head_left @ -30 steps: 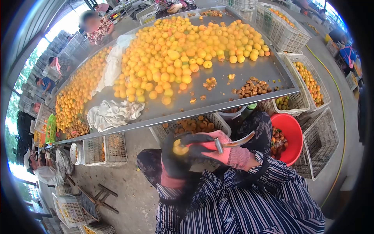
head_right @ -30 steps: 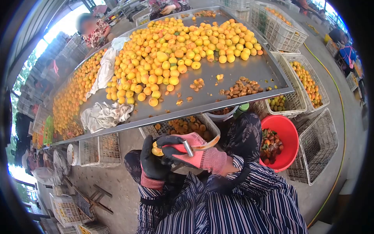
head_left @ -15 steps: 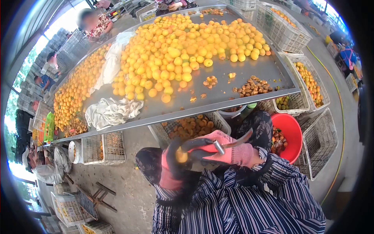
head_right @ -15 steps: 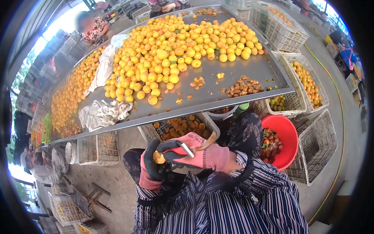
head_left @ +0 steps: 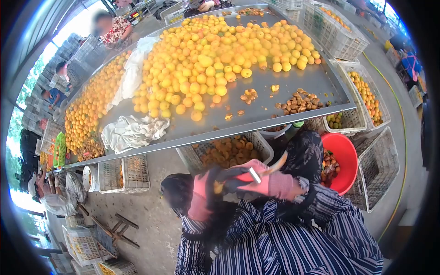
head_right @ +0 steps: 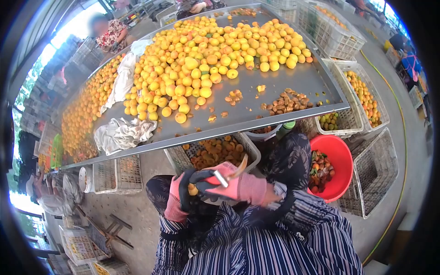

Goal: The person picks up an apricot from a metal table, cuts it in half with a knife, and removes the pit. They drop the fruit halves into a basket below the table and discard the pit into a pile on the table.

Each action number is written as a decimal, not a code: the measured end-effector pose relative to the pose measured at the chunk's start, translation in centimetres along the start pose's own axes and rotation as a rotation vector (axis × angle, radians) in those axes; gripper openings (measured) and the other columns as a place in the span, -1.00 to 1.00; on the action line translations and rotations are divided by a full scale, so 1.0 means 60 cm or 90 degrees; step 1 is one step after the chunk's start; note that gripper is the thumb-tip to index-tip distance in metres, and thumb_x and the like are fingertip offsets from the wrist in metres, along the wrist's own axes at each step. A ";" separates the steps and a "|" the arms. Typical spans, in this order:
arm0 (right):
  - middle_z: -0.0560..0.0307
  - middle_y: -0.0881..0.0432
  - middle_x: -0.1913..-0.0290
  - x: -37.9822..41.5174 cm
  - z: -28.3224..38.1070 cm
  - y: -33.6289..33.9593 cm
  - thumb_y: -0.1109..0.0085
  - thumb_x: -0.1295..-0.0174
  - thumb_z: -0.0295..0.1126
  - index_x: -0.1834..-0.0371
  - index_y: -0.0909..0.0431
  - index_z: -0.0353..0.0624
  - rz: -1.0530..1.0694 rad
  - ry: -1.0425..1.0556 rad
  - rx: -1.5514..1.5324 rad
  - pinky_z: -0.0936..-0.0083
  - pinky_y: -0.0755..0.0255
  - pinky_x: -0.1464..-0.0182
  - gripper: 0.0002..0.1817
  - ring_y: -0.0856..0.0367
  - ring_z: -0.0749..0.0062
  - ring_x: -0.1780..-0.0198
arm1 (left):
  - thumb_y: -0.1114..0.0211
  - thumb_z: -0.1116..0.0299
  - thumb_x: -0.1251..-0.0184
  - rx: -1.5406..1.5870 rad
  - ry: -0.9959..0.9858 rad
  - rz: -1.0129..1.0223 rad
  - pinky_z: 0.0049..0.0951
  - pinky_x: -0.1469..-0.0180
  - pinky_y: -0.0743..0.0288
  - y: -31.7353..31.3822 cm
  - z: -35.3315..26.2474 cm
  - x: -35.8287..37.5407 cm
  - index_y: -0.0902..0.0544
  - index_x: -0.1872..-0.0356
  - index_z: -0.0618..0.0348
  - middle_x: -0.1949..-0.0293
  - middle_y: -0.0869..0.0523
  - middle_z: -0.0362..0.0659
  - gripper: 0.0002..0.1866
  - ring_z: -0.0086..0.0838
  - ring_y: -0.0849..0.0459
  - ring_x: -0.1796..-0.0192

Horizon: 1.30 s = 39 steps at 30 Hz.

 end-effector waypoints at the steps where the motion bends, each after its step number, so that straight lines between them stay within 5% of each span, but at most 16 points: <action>1: 0.04 -0.65 0.25 -0.010 0.020 0.014 -0.26 -0.04 -0.28 0.08 -0.54 -0.18 0.030 -0.011 -0.069 0.42 -0.46 0.12 -0.63 -0.62 0.27 0.19 | -0.27 0.49 0.14 0.022 0.040 0.076 -0.32 0.33 -0.49 -0.005 0.002 0.000 -0.50 0.21 0.21 0.39 -0.62 -0.03 -0.65 -0.15 -0.64 0.34; 2: 0.14 -0.63 0.08 0.015 0.051 0.036 -0.26 -0.09 -0.39 0.03 -0.53 -0.23 0.005 -0.247 -0.060 0.59 -0.36 -0.08 -0.65 -0.54 0.54 0.04 | -0.28 0.49 0.16 0.018 -0.054 0.060 -0.32 0.32 -0.48 -0.006 0.000 -0.001 -0.50 0.17 0.21 0.38 -0.62 -0.03 -0.61 -0.17 -0.64 0.34; 3: 0.13 -0.61 0.07 0.011 0.040 0.037 -0.24 -0.11 -0.38 0.02 -0.51 -0.24 0.016 -0.291 -0.163 0.60 -0.36 -0.07 -0.64 -0.53 0.54 0.03 | -0.28 0.49 0.16 0.022 -0.050 0.064 -0.32 0.32 -0.48 -0.008 0.001 -0.001 -0.50 0.17 0.21 0.38 -0.62 -0.03 -0.61 -0.17 -0.64 0.34; 5: 0.13 -0.61 0.07 0.010 0.008 0.040 -0.21 -0.15 -0.33 0.00 -0.50 -0.25 0.069 -0.062 0.008 0.61 -0.37 -0.04 -0.64 -0.53 0.55 0.04 | -0.29 0.50 0.18 0.055 -0.071 0.097 -0.31 0.32 -0.48 -0.007 0.000 -0.011 -0.50 0.15 0.22 0.37 -0.63 -0.04 -0.58 -0.17 -0.64 0.35; 11: 0.18 -0.64 0.12 0.004 -0.014 0.024 -0.17 -0.18 -0.33 0.02 -0.54 -0.20 0.027 -0.176 -0.317 0.65 -0.41 0.04 -0.68 -0.56 0.59 0.12 | -0.21 0.33 -0.15 0.075 -0.012 0.046 -0.43 0.25 -0.48 -0.004 -0.004 -0.008 -0.49 0.03 0.32 0.32 -0.63 -0.06 -0.62 -0.31 -0.63 0.29; 13: 0.20 -0.64 0.16 0.015 -0.020 0.022 -0.17 -0.20 -0.30 -0.03 -0.52 -0.18 0.032 -0.221 -0.283 0.68 -0.43 0.11 -0.65 -0.58 0.63 0.17 | 0.00 0.22 -0.36 0.830 0.444 0.166 -0.52 0.32 -0.43 -0.030 0.054 0.004 -0.50 0.02 0.33 0.34 -0.64 -0.14 -0.63 -0.46 -0.58 0.37; 14: 0.19 -0.64 0.16 0.029 -0.068 0.019 -0.15 -0.21 -0.31 -0.05 -0.50 -0.21 0.009 -0.224 -0.243 0.68 -0.43 0.12 -0.64 -0.58 0.63 0.17 | 0.14 0.17 -0.43 0.711 0.469 0.110 -0.61 0.39 -0.37 -0.027 0.031 0.004 -0.52 0.08 0.31 0.36 -0.64 -0.20 -0.59 -0.54 -0.52 0.43; 17: 0.13 -0.63 0.15 0.012 -0.054 0.012 -0.11 -0.24 -0.35 -0.06 -0.47 -0.28 0.051 -0.111 -0.371 0.64 -0.44 0.12 -0.64 -0.59 0.57 0.16 | -0.07 0.25 -0.34 0.713 0.461 -0.008 -0.64 0.28 -0.44 -0.034 0.033 0.003 -0.47 0.08 0.29 0.28 -0.65 -0.18 -0.70 -0.57 -0.59 0.30; 20: 0.03 -0.63 0.13 0.001 0.003 -0.004 -0.16 -0.11 -0.47 0.00 -0.48 -0.29 -0.034 -0.009 -0.129 0.51 -0.45 0.03 -0.65 -0.60 0.39 0.09 | -0.41 0.46 0.01 0.061 -0.133 0.002 -0.46 0.17 -0.49 -0.043 0.055 0.002 -0.10 -0.20 0.30 0.23 -0.65 -0.10 -0.22 -0.45 -0.64 0.20; 23: 0.00 -0.62 0.16 -0.001 -0.019 0.013 -0.18 -0.08 -0.39 0.01 -0.50 -0.22 -0.073 0.074 -0.064 0.48 -0.45 0.04 -0.63 -0.61 0.27 0.10 | -0.26 0.47 -0.09 0.158 0.103 0.017 -0.41 0.27 -0.53 -0.068 0.115 -0.002 -0.44 0.03 0.26 0.30 -0.61 0.03 -0.62 -0.28 -0.65 0.30; 26: 0.04 -0.63 0.18 0.007 0.003 0.046 -0.15 -0.11 -0.26 0.04 -0.53 -0.16 -0.088 0.065 -0.009 0.41 -0.46 0.06 -0.65 -0.60 0.17 0.13 | -0.28 0.48 -0.07 0.029 -0.065 -0.005 -0.42 0.17 -0.52 -0.050 0.058 -0.025 -0.44 -0.02 0.27 0.22 -0.62 0.03 -0.57 -0.26 -0.66 0.21; 31: 0.00 -0.63 0.18 0.011 -0.030 0.036 -0.07 -0.17 -0.33 0.04 -0.52 -0.18 -0.101 0.021 0.000 0.39 -0.45 0.06 -0.69 -0.59 0.15 0.13 | -0.42 0.59 0.13 0.147 -0.099 0.074 -0.39 0.08 -0.50 -0.062 0.034 -0.041 -0.38 -0.04 0.31 0.09 -0.60 0.08 -0.39 -0.24 -0.59 0.03; 33: 0.04 -0.63 0.17 0.021 -0.013 0.039 -0.06 -0.18 -0.36 0.03 -0.51 -0.23 -0.142 0.096 0.136 0.42 -0.44 0.05 -0.69 -0.60 0.23 0.15 | -0.18 0.38 -0.25 0.482 0.185 0.047 -0.47 0.30 -0.50 -0.067 0.013 -0.035 -0.46 0.03 0.26 0.17 -0.62 -0.06 -0.70 -0.36 -0.63 0.27; 34: 0.08 -0.62 0.09 0.026 0.036 0.051 -0.06 -0.21 -0.34 -0.01 -0.48 -0.27 -0.114 -0.090 -0.162 0.50 -0.43 0.03 -0.66 -0.58 0.39 0.11 | -0.14 0.32 -0.29 0.774 0.463 0.061 -0.52 0.38 -0.45 -0.072 0.015 -0.035 -0.47 0.04 0.22 0.21 -0.61 -0.11 -0.72 -0.44 -0.60 0.33; 38: 0.11 -0.61 0.04 0.042 -0.083 0.057 -0.07 -0.21 -0.38 -0.04 -0.46 -0.29 -0.016 -0.146 -0.294 0.56 -0.41 0.01 -0.65 -0.54 0.52 0.07 | -0.16 0.32 -0.24 0.485 0.328 0.167 -0.44 0.34 -0.48 -0.057 0.004 -0.035 -0.48 0.06 0.24 0.31 -0.61 -0.07 -0.71 -0.34 -0.62 0.32; 39: 0.08 -0.61 0.08 0.036 -0.075 0.053 -0.10 -0.19 -0.36 -0.04 -0.46 -0.27 -0.017 -0.076 -0.210 0.55 -0.42 0.05 -0.64 -0.57 0.48 0.09 | -0.15 0.34 -0.22 0.323 0.096 0.084 -0.40 0.32 -0.48 -0.063 0.016 -0.035 -0.49 0.08 0.24 0.35 -0.61 -0.05 -0.72 -0.28 -0.63 0.31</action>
Point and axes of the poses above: each hand's wrist, its own x-axis away from the middle knuckle, its own y-axis out of the back of the hand, z = x × y, the point moved 2 cm from there along -x, towards the middle knuckle
